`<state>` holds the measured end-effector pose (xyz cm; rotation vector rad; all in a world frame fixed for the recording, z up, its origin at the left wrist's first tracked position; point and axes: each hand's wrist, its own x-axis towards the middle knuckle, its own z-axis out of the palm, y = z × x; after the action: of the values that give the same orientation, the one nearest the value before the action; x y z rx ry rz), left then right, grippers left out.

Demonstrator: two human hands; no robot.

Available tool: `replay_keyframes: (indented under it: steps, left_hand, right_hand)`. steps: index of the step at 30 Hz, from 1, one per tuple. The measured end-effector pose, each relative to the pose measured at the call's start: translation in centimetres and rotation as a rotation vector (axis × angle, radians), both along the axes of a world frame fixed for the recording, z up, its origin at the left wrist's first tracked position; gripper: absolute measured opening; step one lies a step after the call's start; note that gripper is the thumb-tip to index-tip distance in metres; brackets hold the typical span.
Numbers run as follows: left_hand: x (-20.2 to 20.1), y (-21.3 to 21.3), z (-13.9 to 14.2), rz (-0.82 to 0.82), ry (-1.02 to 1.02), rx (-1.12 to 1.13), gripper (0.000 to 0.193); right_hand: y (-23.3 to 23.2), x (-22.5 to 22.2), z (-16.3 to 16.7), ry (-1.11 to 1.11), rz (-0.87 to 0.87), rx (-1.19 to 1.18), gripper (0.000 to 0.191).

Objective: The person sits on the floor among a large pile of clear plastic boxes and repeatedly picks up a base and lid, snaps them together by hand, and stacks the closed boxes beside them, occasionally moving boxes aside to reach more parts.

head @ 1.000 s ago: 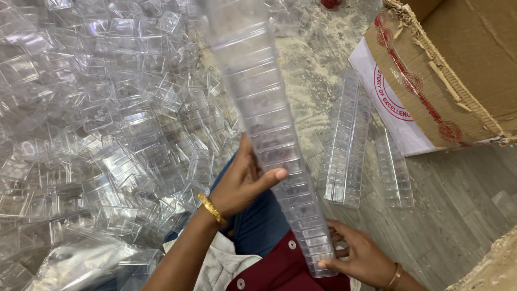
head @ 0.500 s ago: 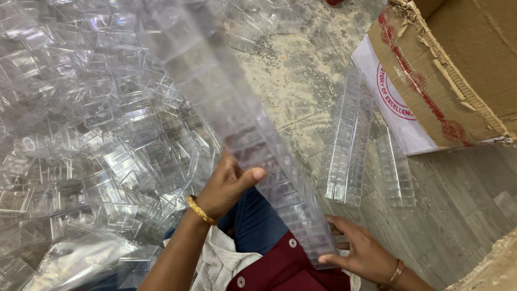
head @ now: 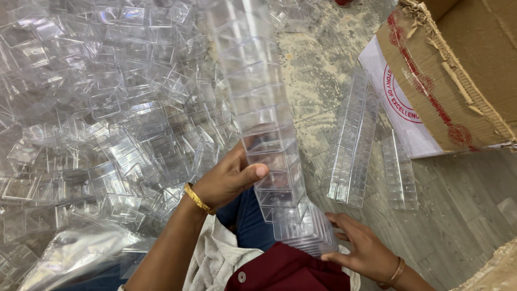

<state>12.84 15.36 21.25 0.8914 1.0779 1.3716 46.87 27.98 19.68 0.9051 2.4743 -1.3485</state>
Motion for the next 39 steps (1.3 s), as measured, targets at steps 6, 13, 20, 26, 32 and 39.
replay_keyframes:
  steps: [6,13,20,26,32,39]
  left_hand:
    - [0.3,0.1,0.1,-0.027,-0.123,0.003,0.120]
    - [0.9,0.9,-0.2,0.052,0.031,0.115,0.115]
    - [2.8,1.0,0.1,0.094,0.000,0.247,0.107]
    - [4.1,2.5,1.0,-0.025,-0.008,0.129,0.104]
    - [7.8,8.0,-1.4,-0.116,0.210,0.249,0.103]
    - [11.0,7.7,-8.7,-0.119,0.839,0.144,0.076]
  right_hand:
    - [-0.4,0.1,-0.5,-0.026,-0.049,-0.058,0.098]
    - [-0.4,-0.3,0.2,-0.053,0.003,0.041,0.097]
    - [-1.3,-1.0,1.1,-0.020,-0.044,-0.092,0.098]
    - [-2.7,0.3,-0.1,-0.115,-0.217,-0.259,0.096]
    - [-0.8,4.8,-3.6,-0.030,-0.501,-0.089,0.101]
    - [3.6,8.4,-6.4,-0.294,-0.595,0.408,0.094]
